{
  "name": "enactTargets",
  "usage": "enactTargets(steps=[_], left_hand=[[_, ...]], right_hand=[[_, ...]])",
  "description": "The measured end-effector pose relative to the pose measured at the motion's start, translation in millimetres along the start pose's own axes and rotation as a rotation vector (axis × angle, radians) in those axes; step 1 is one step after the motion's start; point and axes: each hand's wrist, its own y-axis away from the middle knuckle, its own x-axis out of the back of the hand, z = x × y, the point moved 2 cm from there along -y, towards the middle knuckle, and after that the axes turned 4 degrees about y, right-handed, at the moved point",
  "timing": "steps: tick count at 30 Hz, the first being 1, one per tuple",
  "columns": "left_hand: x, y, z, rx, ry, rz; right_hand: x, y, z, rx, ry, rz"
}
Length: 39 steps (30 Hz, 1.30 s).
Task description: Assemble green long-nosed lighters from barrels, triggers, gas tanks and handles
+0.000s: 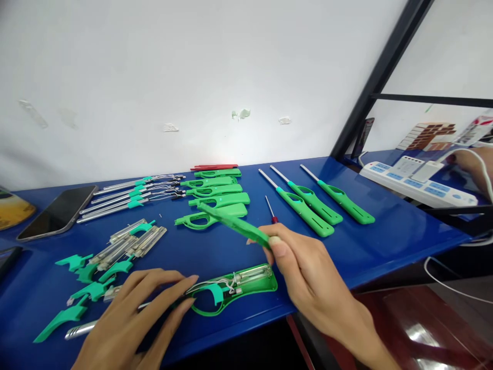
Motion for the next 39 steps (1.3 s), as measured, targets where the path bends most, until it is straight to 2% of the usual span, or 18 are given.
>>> enactTargets(steps=[4,7,14,19,25,39], left_hand=[[-2.9,-0.3,1.0,-0.013,0.041,-0.077],[-4.9,2.8,0.1,-0.031,0.043,-0.086],[-6.9,5.5,-3.0,-0.061,-0.025,-0.097],[-5.3,3.9,-0.1,-0.036,-0.014,-0.065],[-6.7,7.9,-1.5,-0.067,-0.052,-0.109],[-2.6,1.2,-0.2,-0.057,-0.019,-0.064]], right_hand=[[-16.9,-6.2,-17.8,-0.134,-0.13,-0.138],[-27.6,-10.3,-29.2,-0.109,-0.175,-0.253],[-38.4,-11.5,-30.9,-0.089,-0.1,-0.378],[-38.3,-12.6,-31.3,-0.093,-0.097,-0.37],[-40.4,-11.6,-31.4,-0.084,-0.082,-0.389],[-42.8,-12.8,-31.9,-0.109,-0.032,-0.436]])
